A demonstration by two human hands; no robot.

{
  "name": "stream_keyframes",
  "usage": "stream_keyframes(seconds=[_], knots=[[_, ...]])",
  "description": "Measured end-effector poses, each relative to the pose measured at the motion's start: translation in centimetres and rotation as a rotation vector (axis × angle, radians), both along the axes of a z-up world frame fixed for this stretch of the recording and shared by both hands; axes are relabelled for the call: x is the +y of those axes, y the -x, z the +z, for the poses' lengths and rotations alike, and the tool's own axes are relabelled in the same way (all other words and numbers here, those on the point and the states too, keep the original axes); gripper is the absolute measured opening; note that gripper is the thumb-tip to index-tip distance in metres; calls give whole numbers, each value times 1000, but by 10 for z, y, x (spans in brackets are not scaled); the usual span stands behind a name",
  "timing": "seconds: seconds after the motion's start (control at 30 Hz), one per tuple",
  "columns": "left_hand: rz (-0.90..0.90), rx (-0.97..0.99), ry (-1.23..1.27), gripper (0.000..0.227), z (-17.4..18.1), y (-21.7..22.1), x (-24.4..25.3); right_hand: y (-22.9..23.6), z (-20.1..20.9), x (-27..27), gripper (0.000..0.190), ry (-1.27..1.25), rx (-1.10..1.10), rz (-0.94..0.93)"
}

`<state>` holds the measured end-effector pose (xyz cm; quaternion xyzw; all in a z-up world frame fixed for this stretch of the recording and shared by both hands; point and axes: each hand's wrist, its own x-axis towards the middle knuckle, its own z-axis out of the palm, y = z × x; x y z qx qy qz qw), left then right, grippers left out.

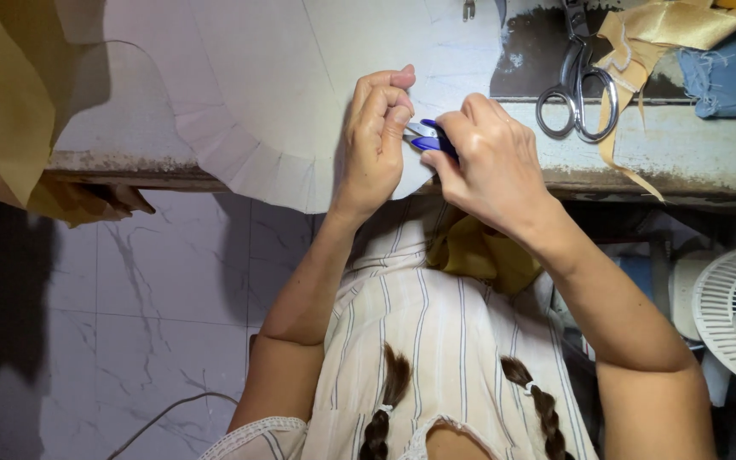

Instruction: The person cuts a piece of yellow fabric using large scissors, then switches to a rotary cutter to trim a white paper pattern. They then place the pattern on the fabric and cut along the edge with the scissors.

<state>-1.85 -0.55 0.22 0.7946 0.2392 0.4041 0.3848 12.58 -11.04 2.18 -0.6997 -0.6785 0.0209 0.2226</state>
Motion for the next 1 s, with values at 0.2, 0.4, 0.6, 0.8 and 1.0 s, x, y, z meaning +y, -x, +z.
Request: stream_keyframes(seconds=[0.2, 0.4, 0.6, 0.8, 1.0], knots=[[-22, -58, 46, 18, -2, 2, 0, -1, -2, 5, 29, -49, -15, 22], [-206, 123, -155, 18, 17, 29, -9, -29, 4, -23, 26, -73, 48, -30], [-257, 154, -203, 14, -4, 35, -5, -32, 10, -49, 26, -57, 101, -123], [-115, 401, -557, 17, 1, 26, -9, -29, 12, -58, 28, -71, 95, -98], [-216, 337, -299, 26, -2, 25, -1, -26, 7, -62, 30, -99, 92, -68]])
